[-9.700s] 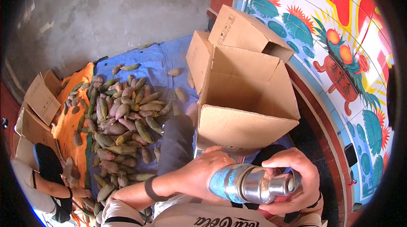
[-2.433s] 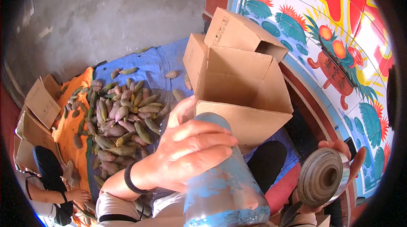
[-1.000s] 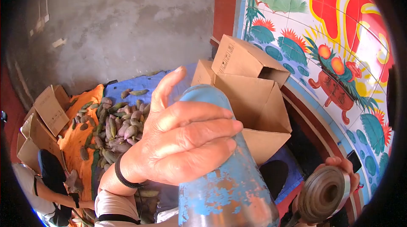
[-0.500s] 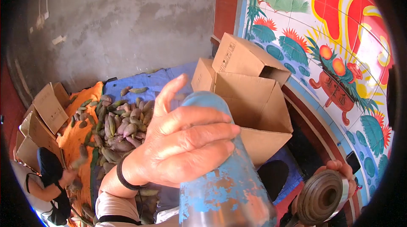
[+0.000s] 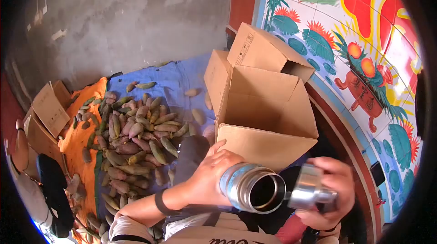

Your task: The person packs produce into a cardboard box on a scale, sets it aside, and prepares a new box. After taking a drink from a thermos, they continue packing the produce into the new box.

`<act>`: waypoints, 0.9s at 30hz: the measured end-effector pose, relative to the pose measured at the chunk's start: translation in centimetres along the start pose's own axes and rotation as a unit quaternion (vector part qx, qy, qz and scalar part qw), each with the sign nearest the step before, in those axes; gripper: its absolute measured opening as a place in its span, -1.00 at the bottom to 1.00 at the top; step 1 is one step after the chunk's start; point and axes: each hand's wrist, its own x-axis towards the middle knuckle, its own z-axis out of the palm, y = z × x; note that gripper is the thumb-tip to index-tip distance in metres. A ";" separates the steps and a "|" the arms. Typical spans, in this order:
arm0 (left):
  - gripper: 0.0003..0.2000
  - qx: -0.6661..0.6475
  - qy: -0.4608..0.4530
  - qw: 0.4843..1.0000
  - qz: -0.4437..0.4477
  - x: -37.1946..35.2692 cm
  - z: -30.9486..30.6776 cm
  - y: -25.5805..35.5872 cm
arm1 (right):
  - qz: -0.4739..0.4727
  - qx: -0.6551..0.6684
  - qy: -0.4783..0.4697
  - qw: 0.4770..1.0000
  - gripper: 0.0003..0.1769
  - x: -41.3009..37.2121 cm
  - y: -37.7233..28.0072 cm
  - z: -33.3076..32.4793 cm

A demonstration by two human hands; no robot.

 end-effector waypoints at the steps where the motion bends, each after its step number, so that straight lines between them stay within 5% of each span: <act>1: -0.32 0.002 -0.005 1.000 -0.015 -0.6 0.7 -0.8 | 0.016 -0.018 -0.048 0.999 -0.29 0.6 -0.2 0.0; 5: -0.33 0.012 -0.014 0.998 -0.057 -2.3 3.0 -2.0 | 0.083 -0.012 -0.102 0.991 -0.39 1.2 0.0 1.3; 20: -0.36 -0.064 -0.117 0.985 -0.110 -3.9 5.2 -3.2 | 0.019 -0.067 -0.335 0.940 -0.45 2.5 2.8 1.8; 27: -0.39 -0.041 -0.103 0.988 -0.111 -3.7 5.2 -3.1 | 0.078 -0.184 -0.289 0.936 -0.33 1.6 1.5 2.7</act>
